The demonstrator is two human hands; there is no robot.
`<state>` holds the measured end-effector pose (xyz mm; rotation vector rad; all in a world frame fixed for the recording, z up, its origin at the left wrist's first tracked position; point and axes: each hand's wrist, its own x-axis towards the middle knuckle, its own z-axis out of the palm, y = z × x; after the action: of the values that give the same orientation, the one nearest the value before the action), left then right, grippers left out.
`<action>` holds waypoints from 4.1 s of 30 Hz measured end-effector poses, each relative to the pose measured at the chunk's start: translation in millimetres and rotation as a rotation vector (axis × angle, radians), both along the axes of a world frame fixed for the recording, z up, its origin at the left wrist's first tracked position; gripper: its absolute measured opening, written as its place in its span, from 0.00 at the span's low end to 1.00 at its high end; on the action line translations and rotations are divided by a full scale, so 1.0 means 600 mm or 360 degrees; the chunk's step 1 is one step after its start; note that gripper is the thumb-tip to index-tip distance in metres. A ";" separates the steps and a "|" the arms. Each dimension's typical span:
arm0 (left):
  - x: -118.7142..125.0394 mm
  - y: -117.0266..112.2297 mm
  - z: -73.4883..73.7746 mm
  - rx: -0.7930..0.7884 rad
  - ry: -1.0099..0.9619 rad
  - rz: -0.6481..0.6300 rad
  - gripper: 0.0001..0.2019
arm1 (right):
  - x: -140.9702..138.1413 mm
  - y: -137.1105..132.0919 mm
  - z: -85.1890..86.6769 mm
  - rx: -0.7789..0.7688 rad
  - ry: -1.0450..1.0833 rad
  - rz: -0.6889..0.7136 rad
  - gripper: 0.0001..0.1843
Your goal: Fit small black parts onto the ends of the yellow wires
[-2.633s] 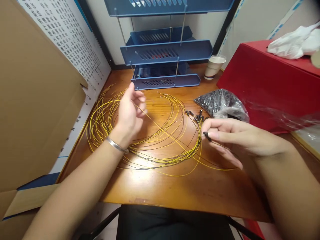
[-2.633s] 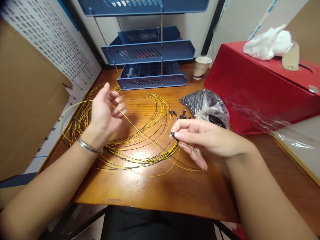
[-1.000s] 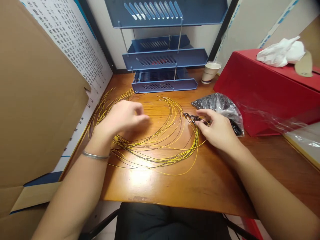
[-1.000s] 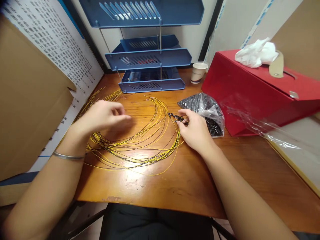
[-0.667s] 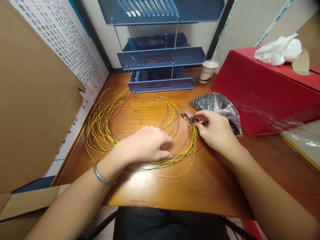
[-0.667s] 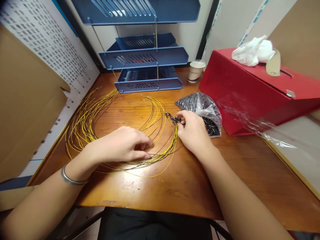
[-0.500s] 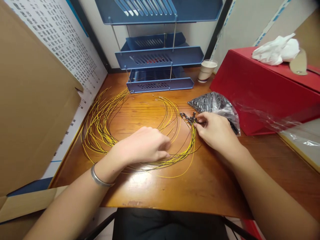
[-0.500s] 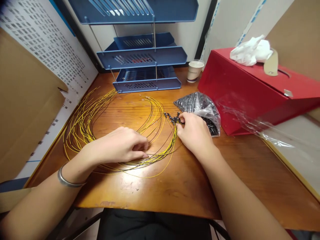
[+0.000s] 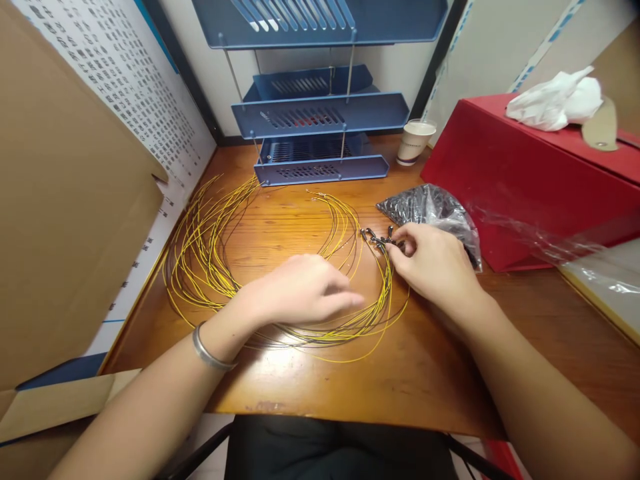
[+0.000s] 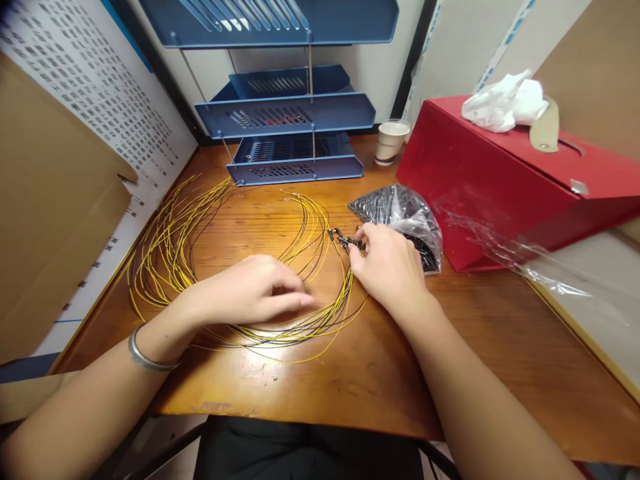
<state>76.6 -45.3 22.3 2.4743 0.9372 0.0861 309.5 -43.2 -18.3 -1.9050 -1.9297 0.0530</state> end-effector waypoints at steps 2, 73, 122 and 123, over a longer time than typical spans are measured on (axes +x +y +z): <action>0.004 0.014 -0.011 0.0168 0.0052 0.0238 0.20 | -0.011 -0.002 0.000 0.0024 0.0034 0.0111 0.11; 0.016 0.041 -0.052 0.0272 -0.1527 0.0715 0.06 | -0.044 -0.005 -0.008 0.1011 0.0514 0.0738 0.06; 0.043 -0.037 -0.013 0.0300 0.0006 0.0350 0.20 | -0.059 -0.013 0.032 -0.0836 0.2767 0.0209 0.22; 0.044 -0.041 -0.012 0.0324 0.0074 0.0327 0.21 | -0.058 -0.013 0.033 -0.0852 0.2787 0.0223 0.21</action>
<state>103.0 -69.9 15.1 2.5644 1.2568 0.2021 274.9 -51.2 1.5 -0.9921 -0.7217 1.7092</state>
